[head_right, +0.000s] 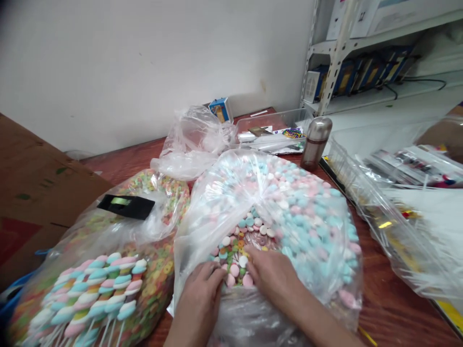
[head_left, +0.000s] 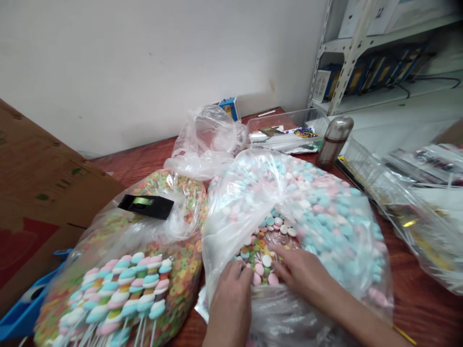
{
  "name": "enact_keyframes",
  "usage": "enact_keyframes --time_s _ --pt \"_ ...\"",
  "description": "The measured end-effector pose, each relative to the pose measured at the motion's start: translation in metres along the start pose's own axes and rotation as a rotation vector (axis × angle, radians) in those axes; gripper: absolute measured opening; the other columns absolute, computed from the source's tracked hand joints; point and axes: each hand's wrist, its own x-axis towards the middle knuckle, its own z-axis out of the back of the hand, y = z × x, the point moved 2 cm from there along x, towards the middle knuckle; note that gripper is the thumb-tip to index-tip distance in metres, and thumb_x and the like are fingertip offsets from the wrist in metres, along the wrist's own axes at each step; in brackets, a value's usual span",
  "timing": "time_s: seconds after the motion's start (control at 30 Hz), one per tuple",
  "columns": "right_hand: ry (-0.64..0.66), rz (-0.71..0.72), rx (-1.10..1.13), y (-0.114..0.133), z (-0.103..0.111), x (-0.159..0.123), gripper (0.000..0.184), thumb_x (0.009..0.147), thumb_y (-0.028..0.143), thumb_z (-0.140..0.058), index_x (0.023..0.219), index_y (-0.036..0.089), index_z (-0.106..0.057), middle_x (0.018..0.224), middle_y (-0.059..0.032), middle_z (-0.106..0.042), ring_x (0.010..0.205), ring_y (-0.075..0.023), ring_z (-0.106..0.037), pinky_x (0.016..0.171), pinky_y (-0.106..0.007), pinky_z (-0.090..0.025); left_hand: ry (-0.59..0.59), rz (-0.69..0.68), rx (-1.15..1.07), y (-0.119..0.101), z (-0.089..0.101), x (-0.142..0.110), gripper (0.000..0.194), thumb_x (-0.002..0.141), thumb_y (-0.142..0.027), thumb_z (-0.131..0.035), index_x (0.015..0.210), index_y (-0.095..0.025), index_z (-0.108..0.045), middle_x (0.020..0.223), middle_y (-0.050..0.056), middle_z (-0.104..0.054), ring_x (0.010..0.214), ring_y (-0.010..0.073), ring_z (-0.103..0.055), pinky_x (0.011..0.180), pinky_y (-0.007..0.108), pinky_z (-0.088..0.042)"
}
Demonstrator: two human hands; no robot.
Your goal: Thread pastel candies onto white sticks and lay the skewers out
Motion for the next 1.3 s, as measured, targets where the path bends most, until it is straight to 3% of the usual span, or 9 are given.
enact_keyframes --time_s 0.07,0.13,0.33,0.53,0.7,0.87,0.97,1.13,1.3 --pt "0.059 0.090 0.004 0.017 -0.008 -0.003 0.021 0.088 0.023 -0.050 0.105 0.031 -0.060 0.091 0.0022 -0.075 0.086 -0.0185 -0.069 0.065 -0.024 -0.037 -0.052 0.019 -0.034 0.004 0.003 -0.001 0.030 0.088 -0.005 -0.045 0.105 -0.024 -0.062 0.110 0.006 -0.063 0.106 0.0219 -0.059 0.092 0.037 -0.048" --pt "0.109 0.116 -0.016 0.026 -0.016 -0.009 0.022 0.086 0.019 -0.050 0.104 0.026 -0.061 0.089 -0.0013 -0.075 0.082 -0.0209 -0.070 0.062 -0.025 -0.036 -0.078 0.048 -0.043 0.007 0.005 -0.001 0.032 0.086 -0.003 -0.045 0.105 -0.023 -0.061 0.117 0.008 -0.062 0.111 0.0218 -0.058 0.094 0.036 -0.049" --pt "0.235 0.017 -0.097 0.008 -0.020 -0.038 0.018 0.084 0.021 -0.052 0.096 0.022 -0.065 0.089 -0.0090 -0.076 0.081 -0.0288 -0.071 0.056 -0.028 -0.032 -0.113 0.086 0.002 0.011 0.006 -0.005 0.032 0.083 -0.003 -0.046 0.102 -0.023 -0.062 0.125 0.009 -0.060 0.115 0.0245 -0.058 0.093 0.039 -0.051" --pt "0.006 0.117 -0.042 0.023 -0.011 -0.016 0.018 0.094 0.025 -0.043 0.096 0.027 -0.061 0.081 0.0000 -0.074 0.071 -0.0177 -0.068 0.055 -0.026 -0.029 -0.122 -0.064 0.028 -0.004 0.004 0.000 0.023 0.088 -0.014 -0.052 0.105 -0.023 -0.063 0.123 0.007 -0.061 0.124 0.0266 -0.050 0.102 0.045 -0.045" --pt "0.032 0.182 -0.085 0.028 -0.023 0.008 0.016 0.089 0.023 -0.050 0.098 0.027 -0.062 0.077 -0.0016 -0.075 0.068 -0.0203 -0.069 0.051 -0.028 -0.022 -0.049 0.029 0.091 -0.003 0.003 -0.005 0.027 0.084 -0.011 -0.056 0.106 -0.023 -0.063 0.112 0.005 -0.065 0.110 0.0262 -0.058 0.094 0.044 -0.049" --pt "0.024 0.093 -0.101 0.006 -0.010 -0.008 0.017 0.090 0.017 -0.045 0.089 0.025 -0.060 0.074 -0.0007 -0.074 0.066 -0.0189 -0.069 0.051 -0.026 -0.025 -0.001 0.106 0.081 0.010 0.005 -0.021 0.025 0.086 -0.006 -0.046 0.095 -0.023 -0.061 0.117 0.007 -0.062 0.102 0.0221 -0.063 0.084 0.034 -0.052" --pt "0.059 0.157 -0.133 0.023 -0.013 -0.015 0.018 0.092 0.020 -0.043 0.097 0.026 -0.059 0.079 -0.0013 -0.074 0.070 -0.0196 -0.069 0.053 -0.026 -0.029 0.025 0.112 0.111 0.013 0.004 -0.025 0.024 0.087 -0.008 -0.045 0.098 -0.024 -0.060 0.122 0.009 -0.061 0.101 0.0233 -0.064 0.086 0.036 -0.052" --pt "0.117 0.248 -0.168 0.060 -0.047 -0.014 0.022 0.085 0.014 -0.052 0.099 0.029 -0.061 0.081 -0.0014 -0.074 0.070 -0.0228 -0.070 0.054 -0.026 -0.035 0.063 0.108 0.121 0.015 0.002 -0.028 0.027 0.087 -0.009 -0.045 0.105 -0.023 -0.060 0.123 0.011 -0.060 0.100 0.0241 -0.064 0.087 0.039 -0.053" --pt "0.091 0.139 -0.199 0.029 -0.049 -0.023 0.027 0.087 0.010 -0.045 0.103 0.025 -0.059 0.084 -0.0068 -0.074 0.071 -0.0221 -0.069 0.056 -0.027 -0.038 0.032 0.014 0.100 0.019 0.000 -0.039 0.028 0.084 -0.008 -0.048 0.106 -0.022 -0.060 0.119 0.011 -0.061 0.112 0.0259 -0.059 0.091 0.040 -0.052"
